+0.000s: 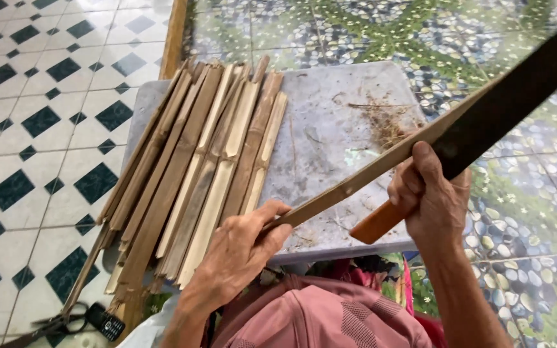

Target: The person holds bamboo strips and uses a machete to shave and smooth their surfaces. They repeatedly scrape along the length of each strip, rotating it to work different sides, and place finished pieces back into a pile on the table.

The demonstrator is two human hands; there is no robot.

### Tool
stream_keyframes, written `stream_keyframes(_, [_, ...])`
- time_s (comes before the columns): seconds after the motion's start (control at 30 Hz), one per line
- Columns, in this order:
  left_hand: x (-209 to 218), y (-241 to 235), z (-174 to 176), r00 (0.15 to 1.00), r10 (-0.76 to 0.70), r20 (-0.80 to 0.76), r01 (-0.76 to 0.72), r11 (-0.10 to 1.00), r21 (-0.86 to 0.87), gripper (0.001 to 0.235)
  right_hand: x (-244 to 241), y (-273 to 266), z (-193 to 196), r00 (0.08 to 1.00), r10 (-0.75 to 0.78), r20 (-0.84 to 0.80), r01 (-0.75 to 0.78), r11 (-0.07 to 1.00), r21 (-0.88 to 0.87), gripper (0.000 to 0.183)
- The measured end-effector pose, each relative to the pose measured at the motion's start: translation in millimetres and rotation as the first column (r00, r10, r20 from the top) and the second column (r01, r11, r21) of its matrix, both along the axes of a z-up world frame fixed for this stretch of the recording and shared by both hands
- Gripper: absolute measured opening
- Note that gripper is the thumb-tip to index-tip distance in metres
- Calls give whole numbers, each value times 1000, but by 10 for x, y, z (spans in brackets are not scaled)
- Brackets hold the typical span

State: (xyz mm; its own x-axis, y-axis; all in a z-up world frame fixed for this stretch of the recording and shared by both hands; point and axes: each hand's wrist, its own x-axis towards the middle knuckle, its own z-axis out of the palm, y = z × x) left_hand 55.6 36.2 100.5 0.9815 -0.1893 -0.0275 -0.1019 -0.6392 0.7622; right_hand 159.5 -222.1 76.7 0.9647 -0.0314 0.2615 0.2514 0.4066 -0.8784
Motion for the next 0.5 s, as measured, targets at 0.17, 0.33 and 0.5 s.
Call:
stream_keyframes(0.17, [11,-106,-228,994,99,-38,-98,995,19,20,-225,294,-57,992,-90,-91,89,996,-15,31])
stream_keyframes(0.33, [17,-172,-159,989,140,56,-140,990,1,17,-335,320,-98,998,-29,-62,27,999,-36,22])
stream_keyframes(0.5, [38,-174,-161,946,276,171,-289,956,52,24,-386,398,-39,999,36,-40,-38,998,-54,23])
